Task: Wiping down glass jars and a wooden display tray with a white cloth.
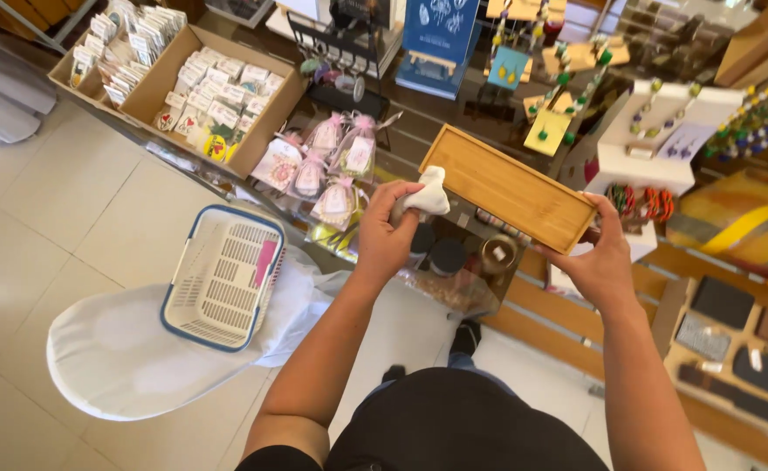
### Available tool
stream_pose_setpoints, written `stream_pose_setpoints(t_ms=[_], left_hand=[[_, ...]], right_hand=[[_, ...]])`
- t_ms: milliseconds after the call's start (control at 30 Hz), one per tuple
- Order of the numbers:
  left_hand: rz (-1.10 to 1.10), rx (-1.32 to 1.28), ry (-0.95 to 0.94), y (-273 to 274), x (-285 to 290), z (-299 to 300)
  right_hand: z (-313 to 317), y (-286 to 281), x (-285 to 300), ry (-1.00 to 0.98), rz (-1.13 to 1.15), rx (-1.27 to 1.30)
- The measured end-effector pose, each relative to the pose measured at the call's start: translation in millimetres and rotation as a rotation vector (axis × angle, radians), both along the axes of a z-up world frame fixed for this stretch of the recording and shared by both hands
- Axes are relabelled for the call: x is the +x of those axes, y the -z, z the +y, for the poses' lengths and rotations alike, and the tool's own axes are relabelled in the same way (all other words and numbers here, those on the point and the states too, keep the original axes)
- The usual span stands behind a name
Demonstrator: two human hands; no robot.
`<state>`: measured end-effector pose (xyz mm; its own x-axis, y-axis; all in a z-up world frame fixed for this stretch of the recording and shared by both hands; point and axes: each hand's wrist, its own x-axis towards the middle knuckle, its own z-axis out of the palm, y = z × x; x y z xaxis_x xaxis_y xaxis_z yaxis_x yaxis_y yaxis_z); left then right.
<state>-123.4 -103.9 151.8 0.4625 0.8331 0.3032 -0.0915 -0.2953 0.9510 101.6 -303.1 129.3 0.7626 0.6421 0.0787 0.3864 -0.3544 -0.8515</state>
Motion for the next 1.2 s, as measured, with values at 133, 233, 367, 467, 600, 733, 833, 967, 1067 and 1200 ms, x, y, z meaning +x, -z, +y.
stream_pose_setpoints(t_ms=[133,233,367,467,600,733,833,967,1067,1200], left_hand=[[-0.039,0.167,-0.008,6.2,-48.6,8.5],[-0.006,0.349,-0.053,16.2,-82.1,6.3],[0.066,0.583,-0.044,25.0,-103.6,-8.0],[0.069,0.636,0.063,21.4,-114.3,-34.9],[0.022,0.372,0.376,14.6,-134.5,-66.2],[0.034,0.525,0.206,-5.1,-148.9,-66.9],[0.081,0.616,-0.015,-10.7,-147.0,-78.8],[0.073,0.622,0.198,13.3,-137.3,-117.6],[0.041,0.564,0.341,15.6,-130.8,-137.9],[0.098,0.600,0.214,-5.9,-131.1,-152.6]], right_hand=[[-11.6,6.2,-63.8,0.011,0.079,0.073],[-30.2,25.4,-108.9,-0.065,-0.026,0.117],[-35.8,19.7,-164.2,-0.108,-0.182,0.195],[-43.5,15.7,-189.2,-0.086,-0.233,0.193],[-49.4,9.0,-201.3,-0.132,-0.294,0.192],[-63.2,4.8,-206.3,-0.151,-0.287,0.172],[-73.6,3.9,-210.9,-0.153,-0.290,0.205],[-96.2,11.3,-213.5,-0.131,-0.283,0.217],[-104.7,10.2,-209.4,-0.142,-0.284,0.205],[-116.7,9.9,-216.9,-0.163,-0.274,0.174]])
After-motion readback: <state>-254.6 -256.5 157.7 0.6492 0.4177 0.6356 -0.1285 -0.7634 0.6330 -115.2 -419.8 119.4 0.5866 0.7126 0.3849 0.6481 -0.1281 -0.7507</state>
